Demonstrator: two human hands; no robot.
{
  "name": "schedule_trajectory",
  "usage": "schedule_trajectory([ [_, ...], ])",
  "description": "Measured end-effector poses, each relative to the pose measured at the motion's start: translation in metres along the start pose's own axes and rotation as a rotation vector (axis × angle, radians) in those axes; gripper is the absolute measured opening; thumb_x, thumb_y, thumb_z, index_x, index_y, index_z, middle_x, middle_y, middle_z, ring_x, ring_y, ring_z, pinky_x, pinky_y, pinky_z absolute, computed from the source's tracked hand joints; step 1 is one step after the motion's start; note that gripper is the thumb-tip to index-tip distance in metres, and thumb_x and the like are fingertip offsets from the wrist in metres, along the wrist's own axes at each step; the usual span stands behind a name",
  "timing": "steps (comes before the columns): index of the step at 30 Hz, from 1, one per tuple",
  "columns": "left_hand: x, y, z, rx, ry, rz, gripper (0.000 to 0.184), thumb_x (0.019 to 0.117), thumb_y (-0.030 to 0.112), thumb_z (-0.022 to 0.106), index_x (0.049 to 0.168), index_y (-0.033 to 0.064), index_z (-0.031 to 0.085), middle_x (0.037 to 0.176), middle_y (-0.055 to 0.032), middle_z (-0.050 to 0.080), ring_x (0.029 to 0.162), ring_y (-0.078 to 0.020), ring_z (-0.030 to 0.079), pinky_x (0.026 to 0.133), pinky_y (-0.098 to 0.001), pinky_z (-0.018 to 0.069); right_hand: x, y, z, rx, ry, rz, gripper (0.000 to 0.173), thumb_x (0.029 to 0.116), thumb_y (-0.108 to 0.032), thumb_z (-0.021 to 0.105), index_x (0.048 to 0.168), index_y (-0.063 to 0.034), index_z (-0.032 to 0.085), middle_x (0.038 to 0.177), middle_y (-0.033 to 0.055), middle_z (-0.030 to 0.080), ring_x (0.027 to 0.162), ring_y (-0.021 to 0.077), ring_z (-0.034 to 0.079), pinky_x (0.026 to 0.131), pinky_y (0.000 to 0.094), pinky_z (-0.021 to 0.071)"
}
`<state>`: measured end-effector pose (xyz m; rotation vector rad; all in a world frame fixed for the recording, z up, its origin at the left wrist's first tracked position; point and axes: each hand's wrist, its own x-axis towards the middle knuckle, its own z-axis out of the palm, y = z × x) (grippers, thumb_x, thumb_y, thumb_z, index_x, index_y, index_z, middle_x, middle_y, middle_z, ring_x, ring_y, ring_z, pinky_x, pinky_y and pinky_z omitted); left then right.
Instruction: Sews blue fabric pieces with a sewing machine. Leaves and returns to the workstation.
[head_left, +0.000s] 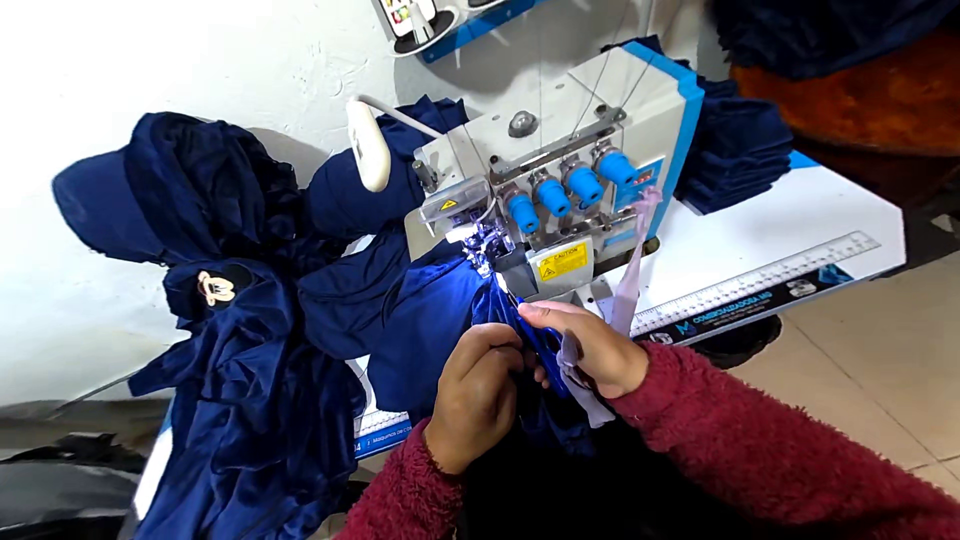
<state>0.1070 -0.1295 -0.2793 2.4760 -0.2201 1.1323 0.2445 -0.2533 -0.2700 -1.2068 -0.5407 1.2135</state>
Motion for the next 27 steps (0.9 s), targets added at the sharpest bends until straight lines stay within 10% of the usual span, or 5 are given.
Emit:
schedule_trajectory([
  [8,-0.002,0.000,0.000,-0.001,-0.006,-0.016,0.013,0.0908,-0.001,0.052,0.084,0.0040,0.062,0.109,-0.0087,0.064,0.111,-0.0153,0.062,0.098,-0.0259,0.0525,-0.005,0.010,-0.014,0.101,0.185,-0.190,0.041,0.1123,-0.040,0.030,0.116,-0.0090,0.057,0.067,0.0003,0.064,0.055,0.0087,0.064,0.050,0.0239,0.0557],
  [12,-0.001,0.002,0.005,-0.007,-0.038,0.006,0.013,0.0906,-0.001,0.054,0.085,0.0027,0.065,0.106,-0.0102,0.064,0.109,-0.0176,0.062,0.099,-0.0280,0.0518,-0.009,0.024,-0.045,-0.661,0.360,-0.245,0.032,0.1082,-0.032,0.048,0.115,-0.0062,0.065,0.075,0.0021,0.068,0.062,0.0138,0.065,0.057,0.0342,0.0547],
  [15,-0.004,0.003,0.007,-0.002,-0.043,0.000,0.013,0.0902,-0.001,0.054,0.084,0.0027,0.065,0.105,-0.0106,0.065,0.109,-0.0190,0.062,0.098,-0.0298,0.0520,-0.008,0.039,-0.075,-1.290,0.540,-0.369,0.034,0.0944,-0.030,0.067,0.107,0.0014,0.070,0.093,0.0217,0.069,0.085,0.0414,0.070,0.071,0.0621,0.0556],
  [21,-0.009,0.008,0.012,-0.004,-0.005,-0.021,0.014,0.0906,-0.001,0.052,0.084,0.0041,0.064,0.104,-0.0088,0.064,0.109,-0.0181,0.061,0.099,-0.0305,0.0512,-0.009,0.036,-0.078,-1.412,0.659,-0.525,0.042,0.0837,-0.027,0.082,0.112,0.0031,0.072,0.107,0.0311,0.066,0.101,0.0548,0.062,0.083,0.0723,0.0491],
  [27,-0.008,0.010,0.011,0.001,0.017,-0.027,0.013,0.0896,-0.003,0.053,0.085,0.0041,0.064,0.103,-0.0084,0.065,0.107,-0.0173,0.061,0.096,-0.0294,0.0520,0.027,0.026,-0.012,-1.124,0.457,-0.727,0.021,0.0890,-0.015,0.073,0.105,-0.0018,0.076,0.089,0.0145,0.071,0.084,0.0315,0.071,0.079,0.0517,0.0588],
])
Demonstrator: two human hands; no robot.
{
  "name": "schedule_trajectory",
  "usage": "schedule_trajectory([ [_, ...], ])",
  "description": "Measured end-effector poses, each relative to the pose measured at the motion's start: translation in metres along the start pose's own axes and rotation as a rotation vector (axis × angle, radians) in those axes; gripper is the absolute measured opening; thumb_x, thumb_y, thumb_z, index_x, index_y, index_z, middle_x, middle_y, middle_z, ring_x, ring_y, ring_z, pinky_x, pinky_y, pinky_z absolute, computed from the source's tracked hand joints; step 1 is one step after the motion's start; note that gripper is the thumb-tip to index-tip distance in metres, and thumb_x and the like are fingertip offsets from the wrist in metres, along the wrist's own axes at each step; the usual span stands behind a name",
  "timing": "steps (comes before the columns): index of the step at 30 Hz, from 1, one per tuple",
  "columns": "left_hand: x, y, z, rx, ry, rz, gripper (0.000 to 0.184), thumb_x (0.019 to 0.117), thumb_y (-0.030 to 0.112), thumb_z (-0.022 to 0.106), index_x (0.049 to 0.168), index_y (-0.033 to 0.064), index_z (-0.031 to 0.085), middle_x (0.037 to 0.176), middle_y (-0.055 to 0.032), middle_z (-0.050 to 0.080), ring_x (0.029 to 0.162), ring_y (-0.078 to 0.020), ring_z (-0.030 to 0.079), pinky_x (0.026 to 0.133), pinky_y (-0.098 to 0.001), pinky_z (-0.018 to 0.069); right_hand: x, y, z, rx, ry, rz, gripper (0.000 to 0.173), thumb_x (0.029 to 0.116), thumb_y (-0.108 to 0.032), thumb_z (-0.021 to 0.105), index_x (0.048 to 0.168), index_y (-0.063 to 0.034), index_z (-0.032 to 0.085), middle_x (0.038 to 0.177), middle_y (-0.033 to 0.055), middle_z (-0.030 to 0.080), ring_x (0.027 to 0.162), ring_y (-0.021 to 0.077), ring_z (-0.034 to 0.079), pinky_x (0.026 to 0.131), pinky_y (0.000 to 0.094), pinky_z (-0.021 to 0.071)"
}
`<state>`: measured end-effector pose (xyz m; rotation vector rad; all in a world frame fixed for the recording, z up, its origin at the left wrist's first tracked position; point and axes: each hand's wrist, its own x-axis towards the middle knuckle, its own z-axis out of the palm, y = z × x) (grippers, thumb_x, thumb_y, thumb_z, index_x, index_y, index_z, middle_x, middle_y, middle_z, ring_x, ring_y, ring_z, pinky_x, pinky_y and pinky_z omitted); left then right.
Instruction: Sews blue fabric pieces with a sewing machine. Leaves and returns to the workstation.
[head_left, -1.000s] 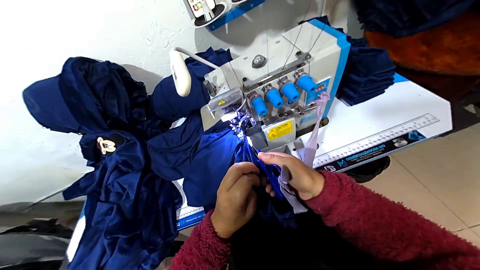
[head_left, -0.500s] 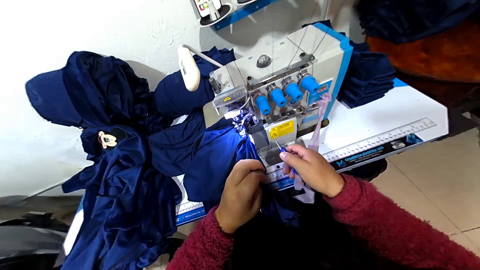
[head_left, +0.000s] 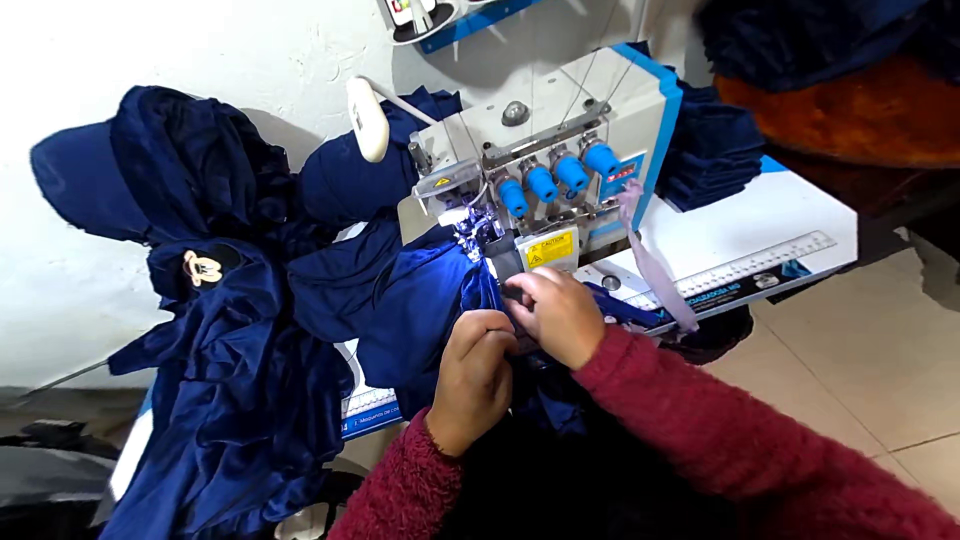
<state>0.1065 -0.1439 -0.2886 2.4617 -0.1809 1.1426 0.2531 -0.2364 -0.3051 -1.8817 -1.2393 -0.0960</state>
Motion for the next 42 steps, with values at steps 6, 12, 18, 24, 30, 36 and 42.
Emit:
schedule_trajectory([
  [6,-0.001,-0.001,-0.004,0.010,0.000,-0.010,0.015,0.0904,-0.002,0.053,0.084,0.0042,0.065,0.101,-0.0084,0.065,0.106,-0.0183,0.062,0.097,-0.0306,0.0517,-0.004,0.023,0.008,-0.264,-0.284,0.077,0.019,0.0951,-0.013,0.064,0.086,-0.0007,0.076,0.088,0.0183,0.073,0.091,0.0376,0.072,0.079,0.0584,0.0573],
  [12,-0.003,0.012,0.009,-0.031,-0.081,-0.011,0.015,0.0948,0.001,0.054,0.097,0.0014,0.069,0.115,-0.0123,0.067,0.115,-0.0223,0.063,0.102,-0.0363,0.0528,-0.013,0.010,-0.014,-0.083,-0.332,0.088,0.024,0.0994,-0.016,0.064,0.112,0.0030,0.071,0.100,0.0205,0.071,0.095,0.0362,0.071,0.084,0.0553,0.0581],
  [18,-0.059,-0.008,-0.059,0.361,0.154,-0.426,0.031,0.1007,0.019,0.056,0.124,0.0003,0.063,0.128,-0.0159,0.065,0.124,-0.0260,0.060,0.106,-0.0454,0.0495,-0.043,0.010,-0.029,0.706,-0.370,0.564,0.046,0.1088,-0.045,0.044,0.115,-0.0087,0.071,0.090,0.0049,0.070,0.078,0.0133,0.067,0.069,0.0364,0.0569],
  [24,-0.120,-0.040,-0.102,0.520,-0.267,-0.935,0.080,0.0895,0.063,0.064,0.133,-0.0042,0.063,0.154,-0.0357,0.039,0.146,-0.0619,0.023,0.112,-0.0816,0.0151,-0.054,0.014,-0.022,0.595,-0.377,0.430,0.010,0.0976,-0.015,0.063,0.104,-0.0107,0.068,0.075,-0.0020,0.067,0.066,0.0073,0.063,0.061,0.0275,0.0536],
  [30,-0.109,-0.036,-0.051,0.358,-0.231,-0.777,0.040,0.0917,0.031,0.069,0.122,0.0058,0.070,0.136,-0.0221,0.061,0.136,-0.0440,0.049,0.115,-0.0747,0.0220,-0.052,0.003,-0.019,0.806,-0.454,0.510,0.036,0.0830,0.004,0.059,0.117,-0.0074,0.062,0.086,0.0024,0.073,0.074,0.0091,0.068,0.065,0.0271,0.0566],
  [36,-0.098,-0.027,-0.084,0.275,0.361,-0.775,0.027,0.0984,0.005,0.053,0.117,-0.0134,0.054,0.111,-0.0204,0.063,0.103,-0.0187,0.064,0.092,-0.0394,0.0542,-0.063,-0.002,-0.007,1.469,-0.537,0.568,0.040,0.0786,0.009,0.055,0.111,-0.0080,0.070,0.098,0.0028,0.075,0.091,0.0084,0.071,0.083,0.0297,0.0598],
  [42,-0.055,-0.045,-0.166,0.547,0.321,-0.777,0.037,0.0958,0.006,0.057,0.125,-0.0139,0.049,0.114,-0.0253,0.062,0.104,-0.0241,0.064,0.094,-0.0404,0.0524,-0.071,-0.005,0.008,1.544,-0.605,0.484,0.037,0.0803,-0.004,0.063,0.115,-0.0149,0.073,0.101,-0.0022,0.076,0.096,0.0059,0.071,0.087,0.0288,0.0590],
])
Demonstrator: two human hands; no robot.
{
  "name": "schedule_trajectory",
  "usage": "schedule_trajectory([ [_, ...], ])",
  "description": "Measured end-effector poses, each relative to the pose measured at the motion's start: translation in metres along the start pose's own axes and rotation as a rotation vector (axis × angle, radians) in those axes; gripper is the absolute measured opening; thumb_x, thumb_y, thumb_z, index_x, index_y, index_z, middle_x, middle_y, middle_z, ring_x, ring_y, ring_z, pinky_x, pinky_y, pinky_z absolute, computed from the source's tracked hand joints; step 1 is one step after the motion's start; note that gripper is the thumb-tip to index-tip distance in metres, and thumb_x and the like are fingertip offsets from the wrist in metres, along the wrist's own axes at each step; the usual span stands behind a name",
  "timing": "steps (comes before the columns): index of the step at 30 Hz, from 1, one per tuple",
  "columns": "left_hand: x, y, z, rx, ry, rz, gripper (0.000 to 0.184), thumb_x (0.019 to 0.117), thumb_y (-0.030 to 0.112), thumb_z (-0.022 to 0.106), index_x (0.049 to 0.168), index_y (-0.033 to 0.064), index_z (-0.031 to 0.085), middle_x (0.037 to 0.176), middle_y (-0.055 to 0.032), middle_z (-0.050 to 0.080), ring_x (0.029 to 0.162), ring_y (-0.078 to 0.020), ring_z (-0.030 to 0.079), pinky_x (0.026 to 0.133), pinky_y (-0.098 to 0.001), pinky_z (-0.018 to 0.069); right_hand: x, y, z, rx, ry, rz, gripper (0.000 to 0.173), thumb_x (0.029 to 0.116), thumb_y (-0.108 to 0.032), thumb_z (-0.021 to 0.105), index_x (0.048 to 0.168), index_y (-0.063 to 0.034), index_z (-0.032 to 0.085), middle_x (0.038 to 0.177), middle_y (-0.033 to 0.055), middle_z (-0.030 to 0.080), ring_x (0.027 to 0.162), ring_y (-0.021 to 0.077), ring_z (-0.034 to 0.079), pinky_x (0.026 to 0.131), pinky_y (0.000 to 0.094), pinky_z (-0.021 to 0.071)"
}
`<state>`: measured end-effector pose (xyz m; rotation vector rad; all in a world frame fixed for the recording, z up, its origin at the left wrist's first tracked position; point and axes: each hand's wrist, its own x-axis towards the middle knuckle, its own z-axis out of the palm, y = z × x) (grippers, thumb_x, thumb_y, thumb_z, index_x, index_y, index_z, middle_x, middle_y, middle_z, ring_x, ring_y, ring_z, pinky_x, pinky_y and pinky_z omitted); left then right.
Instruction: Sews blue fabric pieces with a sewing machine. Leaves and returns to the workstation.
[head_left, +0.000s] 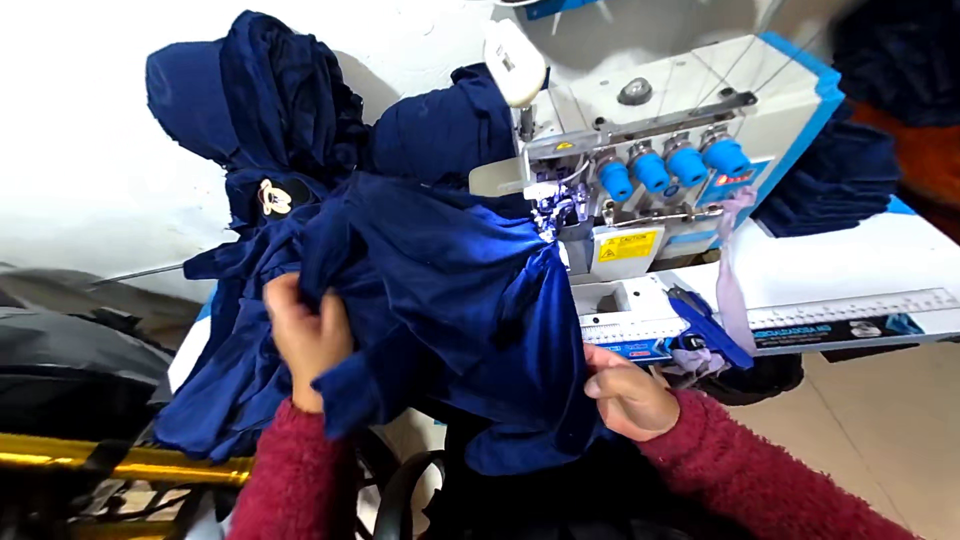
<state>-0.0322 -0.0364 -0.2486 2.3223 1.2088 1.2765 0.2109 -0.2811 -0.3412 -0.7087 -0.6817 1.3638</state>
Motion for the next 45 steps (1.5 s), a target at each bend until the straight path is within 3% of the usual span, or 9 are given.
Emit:
schedule_trajectory([
  [3,0.011,-0.019,0.014,0.105,-0.345,-0.192,0.055,0.0973,0.012,0.067,0.142,-0.0104,0.045,0.133,-0.0367,0.055,0.119,-0.0491,0.060,0.101,-0.0658,0.0467,-0.001,0.013,0.006,-0.487,0.210,0.154,0.023,0.0902,-0.009,0.065,0.113,-0.0064,0.069,0.096,0.0012,0.076,0.091,0.0080,0.073,0.084,0.0308,0.0612],
  [9,-0.075,0.011,0.023,0.168,0.005,0.352,0.026,0.0973,0.012,0.059,0.111,-0.0087,0.066,0.109,-0.0282,0.068,0.107,-0.0420,0.065,0.095,-0.0553,0.0525,-0.019,0.032,-0.008,-1.096,0.392,0.110,0.039,0.0954,-0.041,0.062,0.118,-0.0106,0.070,0.098,0.0019,0.075,0.093,0.0097,0.072,0.086,0.0377,0.0597],
  [13,-0.107,0.036,0.067,0.093,-0.288,0.634,0.039,0.0949,0.026,0.069,0.132,0.0151,0.065,0.132,-0.0130,0.061,0.127,-0.0325,0.056,0.111,-0.0577,0.0388,-0.023,0.032,-0.009,-1.325,0.414,0.020,0.044,0.0956,-0.047,0.061,0.109,-0.0070,0.073,0.097,0.0078,0.074,0.093,0.0194,0.072,0.083,0.0455,0.0592],
  [16,-0.094,0.030,0.089,0.060,-0.179,0.680,0.030,0.0921,0.020,0.065,0.121,0.0120,0.066,0.124,-0.0133,0.061,0.120,-0.0337,0.054,0.108,-0.0548,0.0376,-0.026,0.028,-0.010,-1.442,0.397,-0.016,0.048,0.0965,-0.051,0.059,0.106,-0.0051,0.073,0.100,0.0114,0.073,0.097,0.0262,0.072,0.085,0.0514,0.0584],
  [22,-0.062,0.040,0.052,-0.169,0.007,0.137,0.024,0.0940,0.004,0.061,0.115,-0.0065,0.068,0.111,-0.0170,0.072,0.104,-0.0210,0.069,0.093,-0.0380,0.0565,-0.045,-0.018,-0.026,-1.624,0.505,-0.318,0.032,0.0998,-0.034,0.060,0.106,-0.0060,0.076,0.091,0.0096,0.075,0.083,0.0259,0.074,0.073,0.0530,0.0611],
  [26,-0.049,0.049,0.050,-0.554,0.089,-0.187,0.024,0.0994,0.005,0.053,0.121,0.0009,0.064,0.104,-0.0051,0.070,0.083,-0.0066,0.065,0.075,-0.0273,0.0565,-0.043,-0.046,-0.050,-1.743,0.730,-0.522,0.038,0.0967,-0.027,0.063,0.120,0.0034,0.068,0.121,0.0262,0.068,0.113,0.0484,0.063,0.095,0.0670,0.0480],
  [35,-0.047,0.072,0.055,-0.896,0.066,-0.137,0.019,0.1008,0.004,0.050,0.120,0.0052,0.052,0.102,-0.0014,0.065,0.093,-0.0080,0.066,0.082,-0.0298,0.0582,-0.044,-0.047,-0.072,-1.753,0.839,-0.329,0.053,0.0938,-0.012,0.066,0.135,0.0179,0.051,0.128,0.0470,0.050,0.117,0.0680,0.050,0.095,0.0791,0.0406],
  [42,-0.040,0.086,0.032,-0.972,0.168,-0.053,0.012,0.0984,0.007,0.065,0.106,0.0128,0.072,0.104,0.0031,0.072,0.097,-0.0082,0.069,0.089,-0.0299,0.0590,-0.050,-0.052,-0.082,-1.764,0.780,-0.362,0.040,0.1000,-0.017,0.063,0.125,0.0135,0.060,0.115,0.0422,0.059,0.108,0.0640,0.058,0.089,0.0785,0.0441],
  [45,-0.027,0.110,0.022,-1.126,-0.013,0.104,0.010,0.0975,0.009,0.067,0.102,0.0138,0.075,0.104,0.0019,0.073,0.098,-0.0091,0.069,0.090,-0.0306,0.0584,-0.050,-0.054,-0.069,-1.617,0.703,-0.526,0.051,0.1039,-0.034,0.051,0.131,0.0076,0.058,0.110,0.0293,0.066,0.094,0.0438,0.067,0.081,0.0628,0.0541],
])
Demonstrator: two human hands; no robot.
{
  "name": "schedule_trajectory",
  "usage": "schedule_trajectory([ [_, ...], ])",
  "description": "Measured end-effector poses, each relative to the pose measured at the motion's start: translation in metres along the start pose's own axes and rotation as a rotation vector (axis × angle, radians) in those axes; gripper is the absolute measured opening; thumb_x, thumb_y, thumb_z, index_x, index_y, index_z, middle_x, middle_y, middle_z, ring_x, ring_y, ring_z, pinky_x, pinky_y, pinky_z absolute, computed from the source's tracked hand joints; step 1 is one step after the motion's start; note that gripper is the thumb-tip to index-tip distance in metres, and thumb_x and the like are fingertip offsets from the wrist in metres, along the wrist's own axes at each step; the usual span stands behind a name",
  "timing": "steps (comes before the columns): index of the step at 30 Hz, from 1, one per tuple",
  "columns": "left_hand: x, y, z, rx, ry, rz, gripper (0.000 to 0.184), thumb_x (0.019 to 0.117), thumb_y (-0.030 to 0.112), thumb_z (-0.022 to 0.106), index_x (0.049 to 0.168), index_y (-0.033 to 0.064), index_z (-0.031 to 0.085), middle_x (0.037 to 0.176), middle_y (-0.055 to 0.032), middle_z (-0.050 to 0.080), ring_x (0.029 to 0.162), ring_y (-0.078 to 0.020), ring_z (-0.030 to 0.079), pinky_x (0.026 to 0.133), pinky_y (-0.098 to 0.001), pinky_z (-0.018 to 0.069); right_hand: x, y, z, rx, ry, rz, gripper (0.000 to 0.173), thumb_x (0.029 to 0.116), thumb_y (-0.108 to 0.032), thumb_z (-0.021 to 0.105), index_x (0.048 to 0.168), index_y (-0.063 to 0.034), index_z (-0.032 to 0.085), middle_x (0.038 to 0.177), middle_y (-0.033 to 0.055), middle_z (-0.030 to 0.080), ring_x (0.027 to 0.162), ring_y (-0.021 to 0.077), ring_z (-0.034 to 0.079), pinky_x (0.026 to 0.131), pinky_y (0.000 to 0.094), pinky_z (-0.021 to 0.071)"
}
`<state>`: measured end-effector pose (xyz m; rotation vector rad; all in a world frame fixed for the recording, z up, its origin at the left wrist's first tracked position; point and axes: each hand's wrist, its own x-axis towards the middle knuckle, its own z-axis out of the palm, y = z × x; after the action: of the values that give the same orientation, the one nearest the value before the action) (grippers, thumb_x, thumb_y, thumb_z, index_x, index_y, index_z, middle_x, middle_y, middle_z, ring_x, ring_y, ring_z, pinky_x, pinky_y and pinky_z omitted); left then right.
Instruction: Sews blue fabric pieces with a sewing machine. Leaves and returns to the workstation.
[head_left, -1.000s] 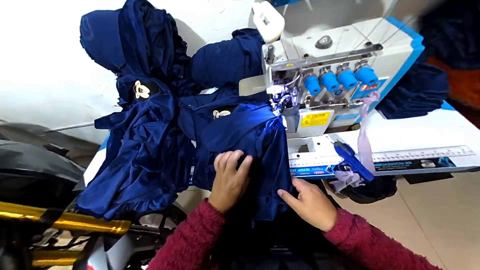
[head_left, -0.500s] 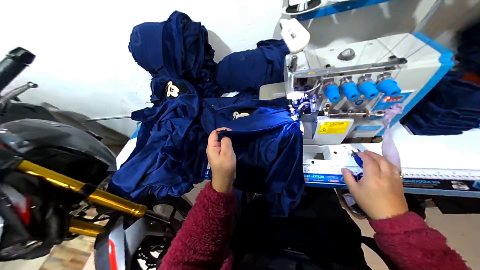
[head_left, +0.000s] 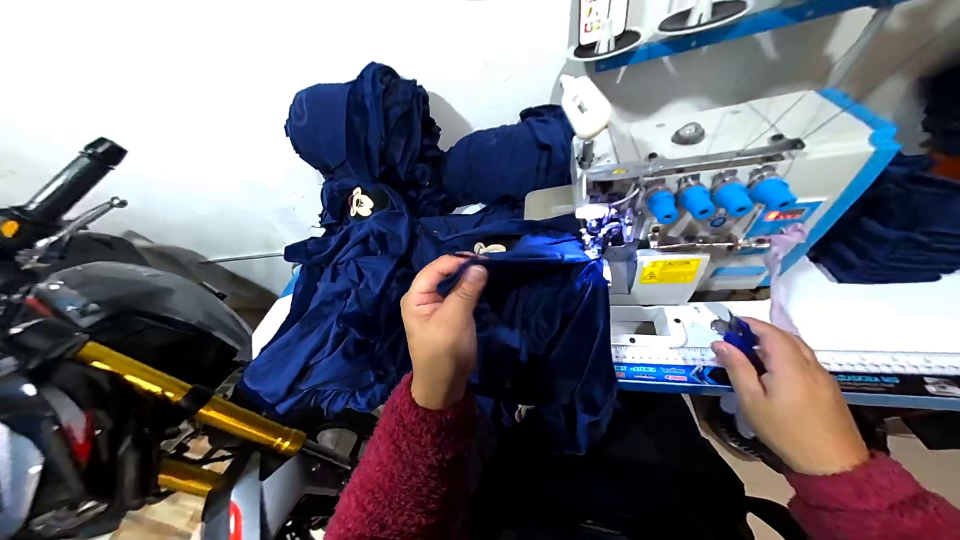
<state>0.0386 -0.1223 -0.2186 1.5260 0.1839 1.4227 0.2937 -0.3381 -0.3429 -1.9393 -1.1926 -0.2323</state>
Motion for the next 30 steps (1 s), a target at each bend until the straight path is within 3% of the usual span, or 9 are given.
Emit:
schedule_trajectory([
  [3,0.005,0.002,0.036,-0.044,-0.359,-0.153,0.009,0.0935,0.005,0.069,0.098,0.0087,0.075,0.100,-0.0011,0.074,0.092,-0.0085,0.069,0.083,-0.0290,0.0597,0.005,-0.026,-0.009,0.292,0.014,0.022,0.045,0.1018,-0.040,0.058,0.126,-0.0030,0.065,0.098,0.0085,0.071,0.079,0.0130,0.068,0.070,0.0353,0.0594],
  [4,0.003,-0.003,0.050,-0.067,-0.440,-0.278,0.009,0.0922,0.002,0.069,0.098,0.0065,0.075,0.097,-0.0024,0.074,0.088,-0.0081,0.070,0.078,-0.0276,0.0604,0.008,-0.032,-0.012,0.409,-0.020,0.058,0.039,0.1010,-0.040,0.060,0.121,-0.0072,0.068,0.092,0.0018,0.071,0.071,0.0065,0.066,0.062,0.0281,0.0582],
  [6,-0.002,-0.018,0.073,-0.067,-0.528,-0.578,0.011,0.0917,-0.002,0.068,0.098,0.0041,0.075,0.089,-0.0032,0.074,0.078,-0.0077,0.070,0.070,-0.0258,0.0602,0.015,-0.037,-0.013,0.637,-0.140,0.121,0.030,0.1017,-0.033,0.059,0.114,-0.0085,0.071,0.086,-0.0029,0.072,0.063,0.0025,0.062,0.054,0.0218,0.0535],
  [9,-0.006,-0.040,0.089,-0.048,-0.567,-0.855,0.012,0.0923,-0.004,0.066,0.098,0.0032,0.074,0.084,-0.0050,0.074,0.074,-0.0094,0.070,0.068,-0.0269,0.0604,0.022,-0.036,-0.009,0.772,-0.262,0.123,0.029,0.1023,-0.029,0.056,0.108,-0.0068,0.073,0.079,-0.0032,0.068,0.060,0.0026,0.059,0.053,0.0204,0.0506],
  [12,-0.008,-0.052,0.088,-0.062,-0.592,-0.908,0.011,0.0919,-0.002,0.066,0.096,0.0029,0.075,0.081,-0.0060,0.074,0.071,-0.0096,0.069,0.065,-0.0261,0.0598,0.019,-0.035,0.000,0.801,-0.279,0.176,0.028,0.1027,-0.030,0.058,0.106,-0.0077,0.074,0.074,-0.0037,0.067,0.057,0.0023,0.056,0.050,0.0184,0.0477],
  [15,-0.010,-0.057,0.082,0.000,-0.648,-0.907,0.009,0.0944,0.012,0.068,0.095,0.0126,0.077,0.072,0.0009,0.069,0.055,-0.0012,0.060,0.047,-0.0161,0.0488,0.018,-0.035,0.009,0.832,-0.281,0.213,0.027,0.1033,-0.028,0.057,0.105,-0.0070,0.074,0.070,-0.0048,0.063,0.055,0.0014,0.054,0.048,0.0168,0.0455],
  [17,-0.011,-0.066,0.076,-0.019,-0.681,-0.908,0.007,0.0954,0.014,0.071,0.099,0.0131,0.077,0.077,0.0010,0.071,0.059,-0.0010,0.062,0.050,-0.0161,0.0508,0.020,-0.035,0.013,0.845,-0.294,0.221,0.027,0.1036,-0.029,0.058,0.105,-0.0066,0.074,0.069,-0.0044,0.063,0.054,0.0018,0.054,0.048,0.0169,0.0456],
  [20,-0.009,-0.063,0.090,-0.008,-0.590,-0.986,0.009,0.0921,-0.003,0.068,0.093,0.0016,0.075,0.077,-0.0066,0.073,0.065,-0.0079,0.068,0.059,-0.0230,0.0576,0.024,-0.036,0.017,0.838,-0.274,0.206,0.027,0.1027,-0.029,0.060,0.103,-0.0059,0.074,0.068,-0.0046,0.063,0.053,0.0017,0.054,0.047,0.0172,0.0449],
  [30,-0.010,-0.067,0.089,-0.030,-0.588,-0.971,0.012,0.0924,-0.004,0.066,0.092,0.0023,0.076,0.077,-0.0065,0.073,0.064,-0.0069,0.066,0.057,-0.0214,0.0558,0.030,-0.036,0.021,0.784,-0.259,0.188,0.025,0.1031,-0.029,0.060,0.101,-0.0085,0.074,0.069,-0.0062,0.063,0.055,0.0004,0.055,0.048,0.0160,0.0454],
])
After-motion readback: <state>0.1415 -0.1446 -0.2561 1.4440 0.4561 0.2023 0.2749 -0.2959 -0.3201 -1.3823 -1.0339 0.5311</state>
